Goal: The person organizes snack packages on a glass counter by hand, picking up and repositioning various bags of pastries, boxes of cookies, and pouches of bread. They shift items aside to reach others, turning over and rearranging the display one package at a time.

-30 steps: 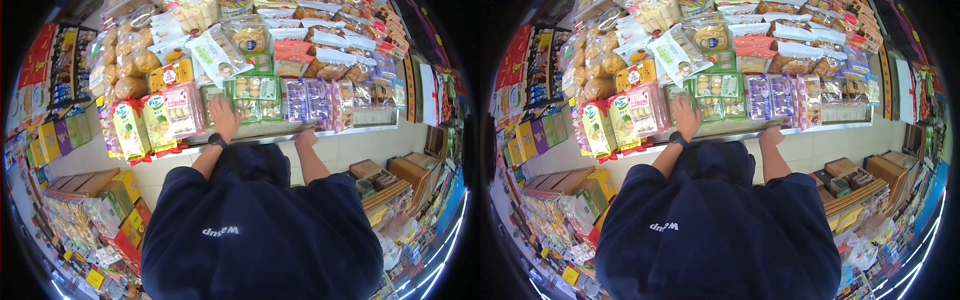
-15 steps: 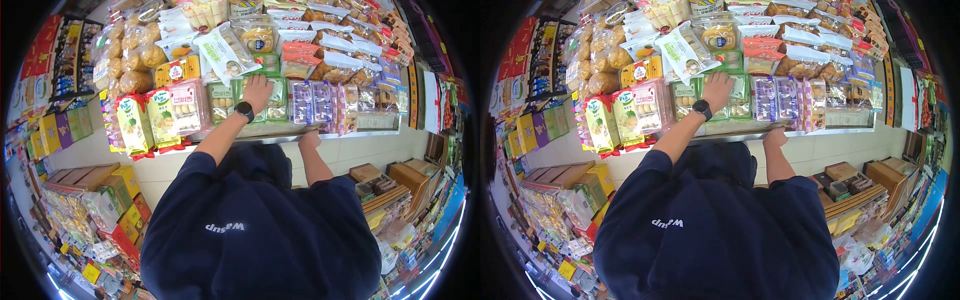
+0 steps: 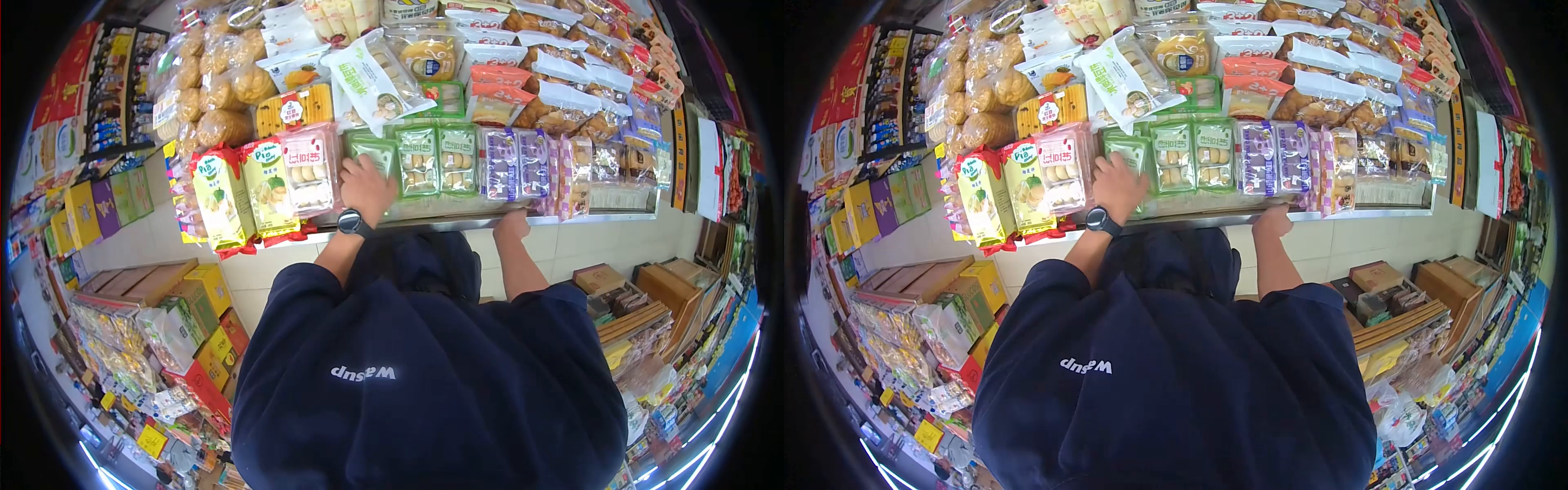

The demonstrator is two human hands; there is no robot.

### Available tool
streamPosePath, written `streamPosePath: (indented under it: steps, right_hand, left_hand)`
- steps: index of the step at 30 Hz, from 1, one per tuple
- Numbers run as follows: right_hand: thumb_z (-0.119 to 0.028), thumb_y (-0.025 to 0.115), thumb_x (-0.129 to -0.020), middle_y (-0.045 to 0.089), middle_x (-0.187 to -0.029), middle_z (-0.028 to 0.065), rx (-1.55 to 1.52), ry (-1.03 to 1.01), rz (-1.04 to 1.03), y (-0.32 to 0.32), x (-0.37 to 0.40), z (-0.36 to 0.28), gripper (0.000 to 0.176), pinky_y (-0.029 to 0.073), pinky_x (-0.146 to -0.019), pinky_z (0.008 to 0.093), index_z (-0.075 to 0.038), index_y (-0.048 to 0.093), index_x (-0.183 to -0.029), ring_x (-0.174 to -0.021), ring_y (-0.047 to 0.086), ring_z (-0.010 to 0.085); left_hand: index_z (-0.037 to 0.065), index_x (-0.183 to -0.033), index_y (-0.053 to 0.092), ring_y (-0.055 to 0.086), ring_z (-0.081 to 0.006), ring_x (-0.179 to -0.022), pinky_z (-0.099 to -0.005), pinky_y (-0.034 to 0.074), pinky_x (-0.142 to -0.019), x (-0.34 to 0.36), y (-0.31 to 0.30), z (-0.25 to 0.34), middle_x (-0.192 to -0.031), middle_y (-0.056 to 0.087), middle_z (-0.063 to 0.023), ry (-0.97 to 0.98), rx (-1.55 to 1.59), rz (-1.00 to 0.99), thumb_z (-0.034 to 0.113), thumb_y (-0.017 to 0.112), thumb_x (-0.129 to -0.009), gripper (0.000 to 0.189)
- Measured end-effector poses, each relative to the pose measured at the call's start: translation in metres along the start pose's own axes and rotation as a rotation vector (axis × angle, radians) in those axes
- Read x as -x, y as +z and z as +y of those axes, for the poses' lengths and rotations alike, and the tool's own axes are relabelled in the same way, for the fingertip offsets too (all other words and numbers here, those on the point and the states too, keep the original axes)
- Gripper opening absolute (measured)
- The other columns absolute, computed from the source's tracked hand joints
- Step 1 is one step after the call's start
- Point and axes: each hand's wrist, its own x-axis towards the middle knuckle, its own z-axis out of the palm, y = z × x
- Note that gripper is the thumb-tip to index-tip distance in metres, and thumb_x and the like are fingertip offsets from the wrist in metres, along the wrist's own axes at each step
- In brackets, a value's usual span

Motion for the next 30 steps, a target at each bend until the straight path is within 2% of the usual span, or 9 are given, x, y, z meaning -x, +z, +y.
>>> streamPosePath:
  steps: [4, 7, 13, 16, 19, 20, 24, 27, 30]
  right_hand:
    - [-0.037, 0.062, -0.091, 0.062, -0.122, 0.0284, -0.07, 0.014, -0.057, 0.0, 0.007, -0.004, 0.064, 0.058, -0.078, 0.049, 0.015, 0.051, -0.127, -0.103, 0.066, 0.0392]
    - [-0.036, 0.062, -0.091, 0.061, -0.122, 0.0276, -0.077, 0.009, -0.058, 0.0, 0.0, -0.001, 0.064, 0.058, -0.075, 0.0492, 0.015, 0.05, -0.127, -0.102, 0.066, 0.0384]
    - [-0.039, 0.062, -0.091, 0.06, -0.124, 0.0291, -0.058, 0.012, -0.04, 0.0, -0.003, 0.002, 0.067, 0.058, -0.078, 0.0488, 0.015, 0.049, -0.127, -0.103, 0.066, 0.0405]
    - [-0.041, 0.063, -0.091, 0.06, -0.125, 0.0305, -0.021, -0.019, -0.017, -0.001, -0.006, 0.004, 0.068, 0.058, -0.081, 0.0495, 0.015, 0.049, -0.127, -0.105, 0.065, 0.042]
    - [-0.042, 0.062, -0.091, 0.059, -0.125, 0.0316, -0.026, -0.02, -0.007, 0.001, -0.002, 0.005, 0.068, 0.057, -0.085, 0.0498, 0.015, 0.05, -0.126, -0.106, 0.065, 0.043]
    - [-0.041, 0.062, -0.091, 0.059, -0.126, 0.0319, -0.049, -0.003, -0.01, 0.002, 0.0, 0.004, 0.068, 0.056, -0.086, 0.0496, 0.015, 0.05, -0.127, -0.107, 0.064, 0.0433]
    - [-0.04, 0.061, -0.091, 0.059, -0.127, 0.0325, 0.084, -0.043, 0.018, 0.003, -0.02, 0.011, 0.067, 0.054, -0.092, 0.0487, 0.015, 0.05, -0.128, -0.109, 0.064, 0.0439]
    - [-0.04, 0.061, -0.09, 0.059, -0.127, 0.0324, 0.048, -0.033, 0.016, 0.002, -0.019, 0.012, 0.068, 0.053, -0.094, 0.049, 0.015, 0.049, -0.129, -0.11, 0.064, 0.0441]
    - [-0.041, 0.06, -0.091, 0.06, -0.126, 0.0321, 0.063, -0.006, 0.029, 0.0, -0.003, 0.001, 0.068, 0.053, -0.093, 0.0494, 0.014, 0.05, -0.129, -0.11, 0.063, 0.0441]
  left_hand:
    - [-0.006, -0.109, 0.049, 0.063, -0.0413, -0.09, -0.0435, 0.058, -0.072, -0.02, 0.0, -0.004, -0.113, 0.05, -0.0264, -0.021, 0.02, 0.074, 0.04, 0.073, -0.08, 0.059]
    - [-0.006, -0.106, 0.05, 0.062, -0.0396, -0.098, -0.0444, 0.058, -0.062, -0.029, 0.007, 0.003, -0.11, 0.05, -0.0235, -0.02, -0.045, 0.177, 0.043, 0.074, -0.082, 0.059]
    - [-0.006, -0.106, 0.054, 0.053, -0.0395, -0.112, -0.0469, 0.056, -0.082, -0.019, -0.005, 0.009, -0.123, 0.048, -0.0244, 0.117, -0.128, 0.23, 0.04, 0.078, -0.077, 0.059]
    - [-0.006, -0.108, 0.058, 0.05, -0.0374, -0.114, -0.0441, 0.045, -0.092, -0.002, -0.001, 0.028, -0.12, 0.052, -0.0225, 0.265, 0.055, 0.055, 0.04, 0.077, -0.077, 0.058]
    - [-0.007, -0.11, 0.056, 0.051, -0.0399, -0.115, -0.0442, 0.048, -0.092, 0.004, 0.017, 0.055, -0.125, 0.051, -0.0275, 0.378, 0.082, 0.024, 0.037, 0.077, -0.077, 0.059]
    - [-0.01, -0.112, 0.053, 0.053, -0.0431, -0.115, -0.0445, 0.053, -0.089, -0.003, 0.042, 0.06, -0.134, 0.046, -0.0353, 0.318, 0.157, 0.048, 0.035, 0.078, -0.076, 0.063]
    - [-0.011, -0.112, 0.047, 0.054, -0.0486, -0.113, -0.048, 0.06, -0.074, -0.029, 0.069, 0.079, -0.143, 0.032, -0.0448, 0.206, 0.106, 0.036, 0.035, 0.08, -0.073, 0.069]
    - [-0.01, -0.112, 0.047, 0.054, -0.0464, -0.113, -0.0426, 0.061, -0.072, -0.033, 0.065, 0.084, -0.145, 0.031, -0.0437, 0.154, 0.133, 0.025, 0.037, 0.081, -0.072, 0.07]
    - [-0.01, -0.112, 0.046, 0.054, -0.046, -0.113, -0.043, 0.061, -0.072, -0.035, 0.067, 0.085, -0.146, 0.029, -0.0439, 0.136, 0.152, 0.03, 0.037, 0.081, -0.072, 0.071]
